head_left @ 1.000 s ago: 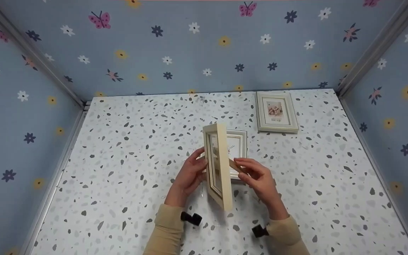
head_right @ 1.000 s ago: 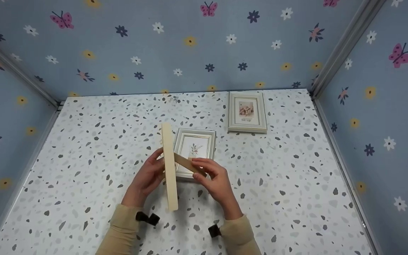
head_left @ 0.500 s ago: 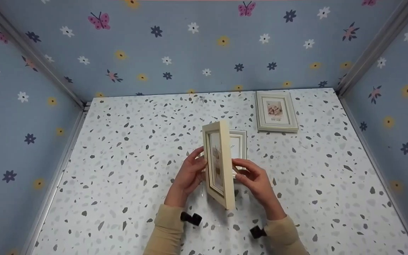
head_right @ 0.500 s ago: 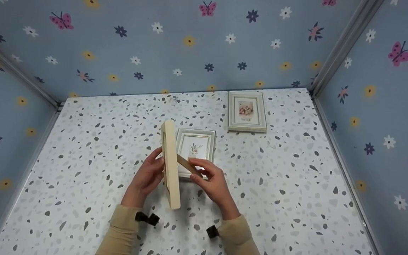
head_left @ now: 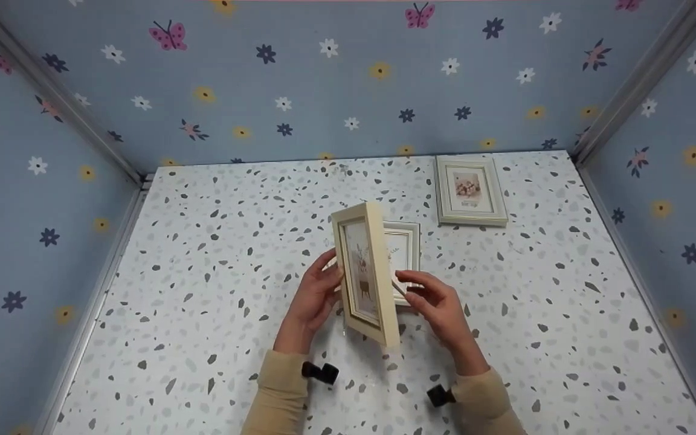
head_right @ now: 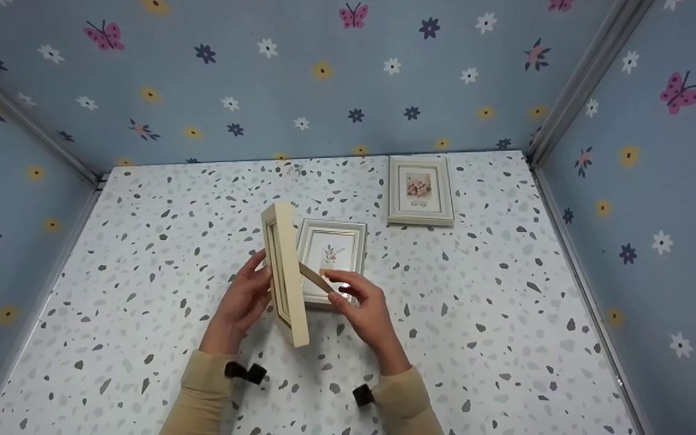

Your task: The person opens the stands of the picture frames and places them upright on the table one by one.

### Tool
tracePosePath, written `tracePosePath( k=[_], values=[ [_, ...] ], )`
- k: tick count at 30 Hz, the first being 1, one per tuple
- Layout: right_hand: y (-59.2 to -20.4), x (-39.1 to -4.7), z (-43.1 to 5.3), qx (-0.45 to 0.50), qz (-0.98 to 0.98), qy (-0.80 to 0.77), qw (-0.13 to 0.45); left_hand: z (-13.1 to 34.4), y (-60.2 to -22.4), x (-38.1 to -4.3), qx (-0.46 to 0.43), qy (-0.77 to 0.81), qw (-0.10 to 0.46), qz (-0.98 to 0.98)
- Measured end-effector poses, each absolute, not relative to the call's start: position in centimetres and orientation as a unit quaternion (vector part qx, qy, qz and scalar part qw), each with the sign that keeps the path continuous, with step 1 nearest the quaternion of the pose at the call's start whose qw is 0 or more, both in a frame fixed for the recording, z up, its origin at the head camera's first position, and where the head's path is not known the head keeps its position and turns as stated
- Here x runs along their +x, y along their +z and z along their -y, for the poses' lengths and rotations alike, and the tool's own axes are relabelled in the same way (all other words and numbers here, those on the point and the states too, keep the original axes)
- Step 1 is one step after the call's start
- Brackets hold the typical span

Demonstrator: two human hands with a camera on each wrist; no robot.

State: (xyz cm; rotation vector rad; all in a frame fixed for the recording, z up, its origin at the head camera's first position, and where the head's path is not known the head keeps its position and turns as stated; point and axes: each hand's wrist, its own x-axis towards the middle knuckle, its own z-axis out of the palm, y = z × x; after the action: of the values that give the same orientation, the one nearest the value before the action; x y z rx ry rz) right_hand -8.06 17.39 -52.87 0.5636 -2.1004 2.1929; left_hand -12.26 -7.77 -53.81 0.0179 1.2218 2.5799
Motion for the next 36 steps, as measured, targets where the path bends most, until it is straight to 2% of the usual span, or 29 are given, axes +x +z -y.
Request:
tracePosePath(
  k=[8,20,27,36],
  values=[
    [-52.1,-8.1,-17.5,0.187,0.681,0.707,0.039,8.6,-53.5,-12.4,-0.019,0.891,0.107,-0.441],
    [-51.3,-8.2,-17.4,0.200,0.674,0.709,0.059,9.6,-52.1,-11.9,-0.031,0.839,0.023,-0.543],
    [-50.9,-8.9,-16.9,0.175,0.658,0.729,0.069,9.5,-51.6,-11.6,-0.046,0.815,-0.013,-0.578],
    [-50.7,-10.0,-16.0,0.153,0.660,0.727,0.111,10.0,-52.3,-11.4,-0.049,0.795,-0.053,-0.602]
  ],
)
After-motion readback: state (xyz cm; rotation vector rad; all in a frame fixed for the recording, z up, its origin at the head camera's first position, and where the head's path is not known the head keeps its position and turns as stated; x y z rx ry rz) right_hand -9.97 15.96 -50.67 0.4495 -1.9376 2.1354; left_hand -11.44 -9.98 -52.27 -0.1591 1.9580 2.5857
